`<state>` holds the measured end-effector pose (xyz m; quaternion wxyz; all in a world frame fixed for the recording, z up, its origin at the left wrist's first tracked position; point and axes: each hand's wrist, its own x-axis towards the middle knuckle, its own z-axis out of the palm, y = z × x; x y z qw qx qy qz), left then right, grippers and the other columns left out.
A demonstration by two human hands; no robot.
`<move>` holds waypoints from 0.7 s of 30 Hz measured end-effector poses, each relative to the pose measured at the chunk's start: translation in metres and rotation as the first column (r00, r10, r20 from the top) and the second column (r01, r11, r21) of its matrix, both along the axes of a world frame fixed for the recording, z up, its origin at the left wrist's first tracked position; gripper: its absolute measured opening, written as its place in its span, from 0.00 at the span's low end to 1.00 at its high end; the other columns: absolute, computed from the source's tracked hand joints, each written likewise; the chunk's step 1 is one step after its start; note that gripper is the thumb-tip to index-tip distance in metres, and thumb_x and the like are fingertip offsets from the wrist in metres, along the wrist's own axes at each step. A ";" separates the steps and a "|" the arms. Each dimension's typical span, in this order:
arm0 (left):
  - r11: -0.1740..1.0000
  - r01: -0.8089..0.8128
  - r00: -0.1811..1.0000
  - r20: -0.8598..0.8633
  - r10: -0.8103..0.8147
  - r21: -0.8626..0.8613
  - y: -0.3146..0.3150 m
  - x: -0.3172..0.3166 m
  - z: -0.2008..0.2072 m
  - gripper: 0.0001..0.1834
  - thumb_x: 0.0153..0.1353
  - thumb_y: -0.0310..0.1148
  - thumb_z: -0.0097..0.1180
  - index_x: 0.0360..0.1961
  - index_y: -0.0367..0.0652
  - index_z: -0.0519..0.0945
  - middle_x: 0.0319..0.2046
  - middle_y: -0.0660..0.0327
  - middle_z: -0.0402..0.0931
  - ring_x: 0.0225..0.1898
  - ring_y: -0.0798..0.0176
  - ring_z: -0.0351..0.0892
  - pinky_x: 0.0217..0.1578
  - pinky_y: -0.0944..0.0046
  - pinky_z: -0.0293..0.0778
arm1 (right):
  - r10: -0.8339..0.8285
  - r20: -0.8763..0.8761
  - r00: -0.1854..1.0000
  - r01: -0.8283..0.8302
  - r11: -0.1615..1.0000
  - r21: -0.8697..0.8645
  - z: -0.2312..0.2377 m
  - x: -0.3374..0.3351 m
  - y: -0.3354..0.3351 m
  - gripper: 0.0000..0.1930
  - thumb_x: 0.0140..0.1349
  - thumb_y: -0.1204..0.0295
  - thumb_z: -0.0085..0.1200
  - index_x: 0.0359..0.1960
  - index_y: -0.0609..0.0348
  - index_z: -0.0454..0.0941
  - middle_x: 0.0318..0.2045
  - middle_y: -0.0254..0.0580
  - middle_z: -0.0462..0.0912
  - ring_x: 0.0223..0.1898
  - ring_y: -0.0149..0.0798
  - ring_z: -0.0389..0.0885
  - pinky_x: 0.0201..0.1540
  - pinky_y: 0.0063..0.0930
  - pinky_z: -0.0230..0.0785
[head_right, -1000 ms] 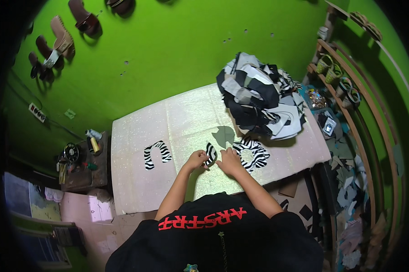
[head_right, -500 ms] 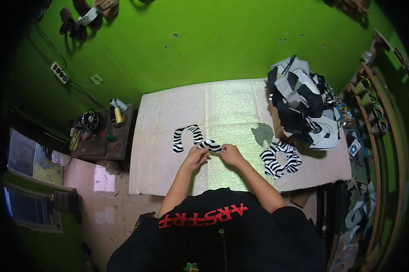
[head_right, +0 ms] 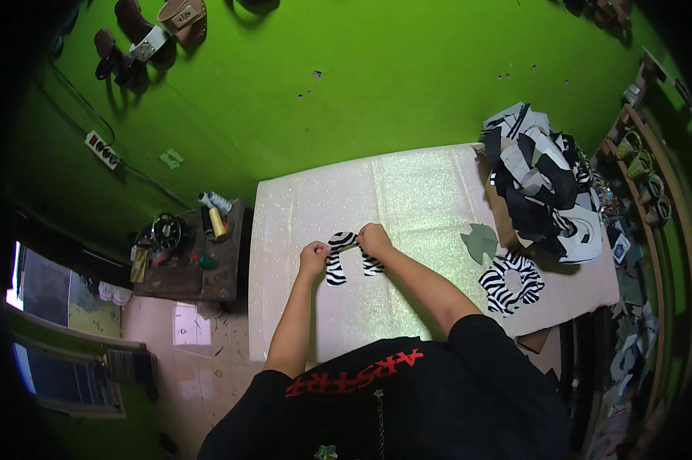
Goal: Sorting and inspecting zebra-patterned shoe upper components on a work table.
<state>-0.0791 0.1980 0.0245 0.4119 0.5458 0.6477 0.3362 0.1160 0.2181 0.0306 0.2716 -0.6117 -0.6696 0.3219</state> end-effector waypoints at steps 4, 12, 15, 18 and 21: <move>0.999 -0.027 1.000 -0.017 0.026 -0.032 0.017 -0.002 -0.014 0.05 0.51 0.26 0.55 0.28 0.36 0.76 0.17 0.63 0.74 0.19 0.72 0.71 0.22 0.71 0.67 | -0.143 -0.025 0.989 0.143 0.990 0.003 -0.013 -0.013 0.010 0.08 0.45 0.73 0.55 0.27 0.64 0.76 0.22 0.52 0.78 0.26 0.49 0.78 0.34 0.35 0.70; 0.981 -0.092 0.980 -0.156 0.120 0.173 0.019 0.003 -0.035 0.05 0.50 0.26 0.54 0.28 0.35 0.76 0.22 0.55 0.77 0.24 0.62 0.77 0.27 0.66 0.71 | -0.236 -0.076 0.969 0.241 0.968 0.065 -0.026 -0.017 0.005 0.07 0.44 0.74 0.53 0.25 0.65 0.74 0.19 0.53 0.77 0.24 0.50 0.77 0.31 0.35 0.70; 0.973 -0.092 0.980 -0.153 0.126 0.214 0.017 0.004 -0.036 0.05 0.50 0.26 0.54 0.28 0.35 0.76 0.21 0.55 0.77 0.23 0.62 0.77 0.26 0.66 0.71 | -0.219 -0.061 0.974 0.224 0.970 0.096 -0.029 -0.017 0.006 0.06 0.44 0.74 0.52 0.23 0.65 0.74 0.17 0.53 0.76 0.23 0.50 0.77 0.30 0.35 0.70; 0.970 -0.078 0.971 -0.202 0.126 0.229 0.017 0.008 -0.034 0.04 0.50 0.25 0.54 0.26 0.35 0.75 0.23 0.52 0.74 0.26 0.55 0.75 0.29 0.62 0.70 | -0.240 -0.006 0.971 0.240 0.968 0.066 -0.032 -0.019 0.010 0.06 0.43 0.74 0.53 0.22 0.65 0.74 0.19 0.53 0.77 0.24 0.50 0.77 0.30 0.36 0.70; 0.953 -0.035 0.912 -0.379 0.154 0.301 0.010 0.016 -0.028 0.03 0.50 0.24 0.53 0.27 0.35 0.73 0.29 0.50 0.69 0.32 0.48 0.71 0.32 0.58 0.69 | -0.264 0.050 0.963 0.263 0.965 0.016 -0.029 -0.014 0.011 0.07 0.42 0.74 0.55 0.21 0.65 0.73 0.20 0.54 0.77 0.25 0.50 0.77 0.31 0.37 0.70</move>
